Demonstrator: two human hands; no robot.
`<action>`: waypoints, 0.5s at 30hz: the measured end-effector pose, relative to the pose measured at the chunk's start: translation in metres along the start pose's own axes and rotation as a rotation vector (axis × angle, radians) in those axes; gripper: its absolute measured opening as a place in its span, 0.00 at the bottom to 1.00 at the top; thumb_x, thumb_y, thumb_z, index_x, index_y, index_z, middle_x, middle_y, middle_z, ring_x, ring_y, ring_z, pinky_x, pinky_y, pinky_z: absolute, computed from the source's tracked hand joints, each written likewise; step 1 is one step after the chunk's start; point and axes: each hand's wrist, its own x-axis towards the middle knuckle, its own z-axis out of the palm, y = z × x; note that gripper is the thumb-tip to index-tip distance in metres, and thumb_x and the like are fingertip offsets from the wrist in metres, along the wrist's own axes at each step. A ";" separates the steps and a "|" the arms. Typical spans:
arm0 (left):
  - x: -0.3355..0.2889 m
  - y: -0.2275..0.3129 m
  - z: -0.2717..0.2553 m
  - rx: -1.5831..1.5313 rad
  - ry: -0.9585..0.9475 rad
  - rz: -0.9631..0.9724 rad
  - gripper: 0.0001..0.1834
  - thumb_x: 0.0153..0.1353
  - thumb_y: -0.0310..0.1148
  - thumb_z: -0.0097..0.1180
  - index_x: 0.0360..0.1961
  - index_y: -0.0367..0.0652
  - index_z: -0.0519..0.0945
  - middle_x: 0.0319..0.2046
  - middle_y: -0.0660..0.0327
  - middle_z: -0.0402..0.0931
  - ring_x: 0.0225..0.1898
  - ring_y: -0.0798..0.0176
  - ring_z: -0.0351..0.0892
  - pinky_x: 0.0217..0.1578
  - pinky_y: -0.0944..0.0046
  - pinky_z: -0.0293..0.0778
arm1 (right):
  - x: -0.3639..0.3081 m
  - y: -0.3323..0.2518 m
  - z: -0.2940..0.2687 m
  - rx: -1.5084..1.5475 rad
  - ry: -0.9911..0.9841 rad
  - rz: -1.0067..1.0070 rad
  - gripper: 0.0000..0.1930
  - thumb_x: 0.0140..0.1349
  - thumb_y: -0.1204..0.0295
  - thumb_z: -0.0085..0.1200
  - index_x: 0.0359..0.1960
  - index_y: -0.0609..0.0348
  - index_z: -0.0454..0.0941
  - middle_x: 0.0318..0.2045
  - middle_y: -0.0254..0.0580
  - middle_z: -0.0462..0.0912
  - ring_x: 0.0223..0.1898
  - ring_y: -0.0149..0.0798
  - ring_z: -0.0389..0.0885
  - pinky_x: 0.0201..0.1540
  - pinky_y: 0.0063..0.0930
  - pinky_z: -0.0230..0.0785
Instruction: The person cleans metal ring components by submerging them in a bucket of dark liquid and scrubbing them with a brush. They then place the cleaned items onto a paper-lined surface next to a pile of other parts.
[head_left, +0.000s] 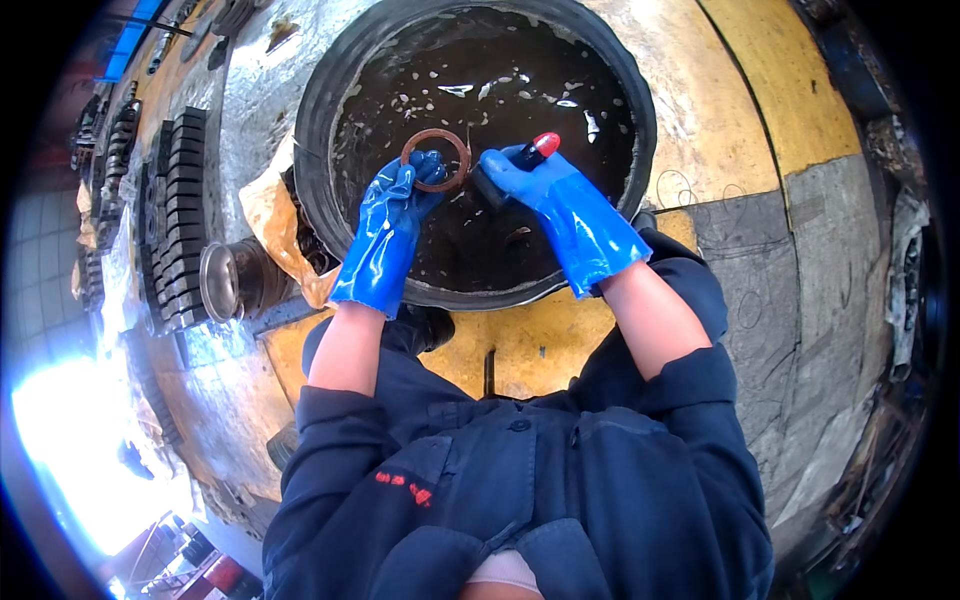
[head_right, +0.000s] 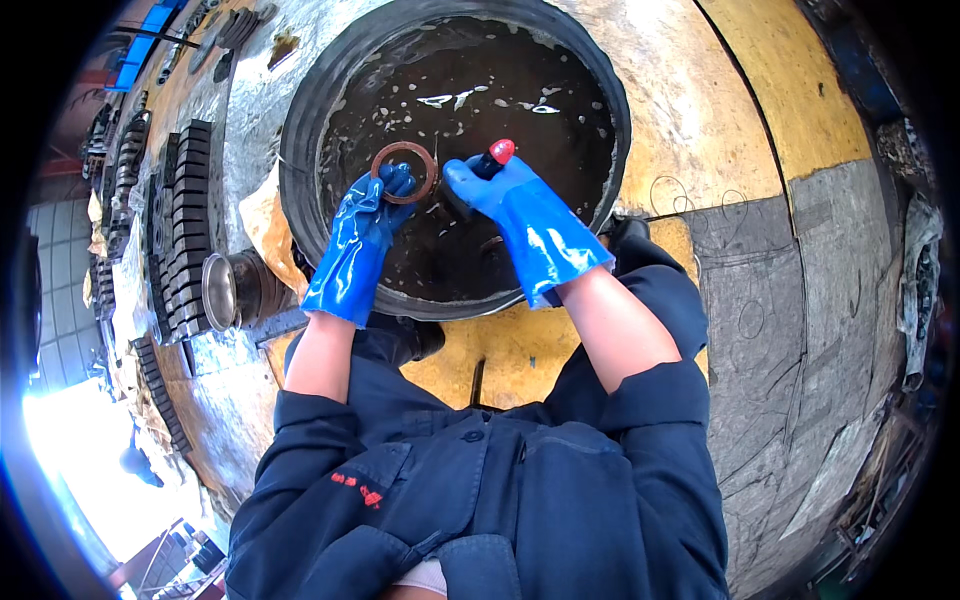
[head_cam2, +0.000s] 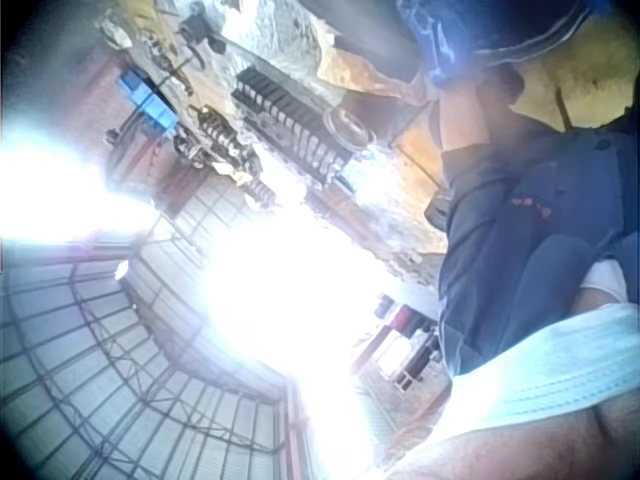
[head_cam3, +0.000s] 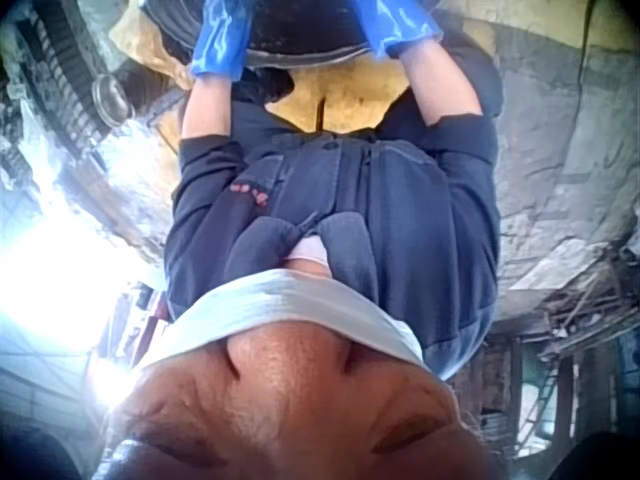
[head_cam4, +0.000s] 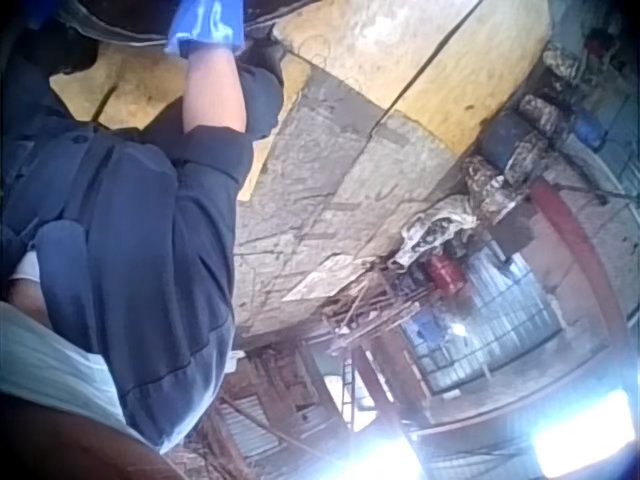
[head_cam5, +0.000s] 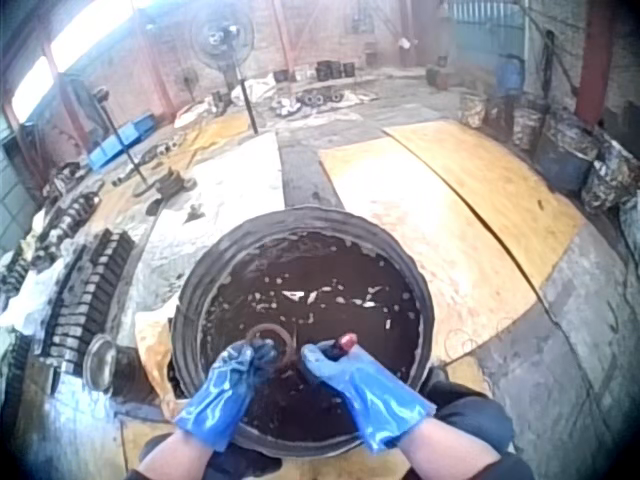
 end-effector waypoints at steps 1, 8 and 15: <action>0.004 0.000 -0.003 -0.079 -0.017 -0.022 0.26 0.71 0.34 0.73 0.66 0.37 0.82 0.67 0.42 0.84 0.67 0.36 0.85 0.67 0.28 0.82 | 0.001 0.000 0.002 -0.011 -0.036 -0.005 0.24 0.75 0.49 0.65 0.52 0.61 0.91 0.38 0.39 0.93 0.41 0.32 0.88 0.51 0.34 0.80; -0.003 -0.003 0.006 0.185 -0.224 0.026 0.22 0.76 0.33 0.67 0.65 0.31 0.83 0.64 0.44 0.86 0.65 0.45 0.86 0.71 0.43 0.78 | -0.004 -0.011 0.010 -0.048 -0.176 -0.046 0.26 0.73 0.45 0.68 0.50 0.60 0.92 0.36 0.37 0.91 0.39 0.29 0.84 0.49 0.33 0.78; -0.018 0.003 0.034 1.047 -0.237 0.321 0.25 0.74 0.39 0.69 0.67 0.39 0.84 0.61 0.53 0.88 0.61 0.57 0.87 0.65 0.57 0.80 | -0.017 -0.044 0.004 -0.754 -0.115 -0.064 0.21 0.67 0.44 0.64 0.49 0.43 0.93 0.48 0.43 0.95 0.51 0.58 0.93 0.53 0.48 0.86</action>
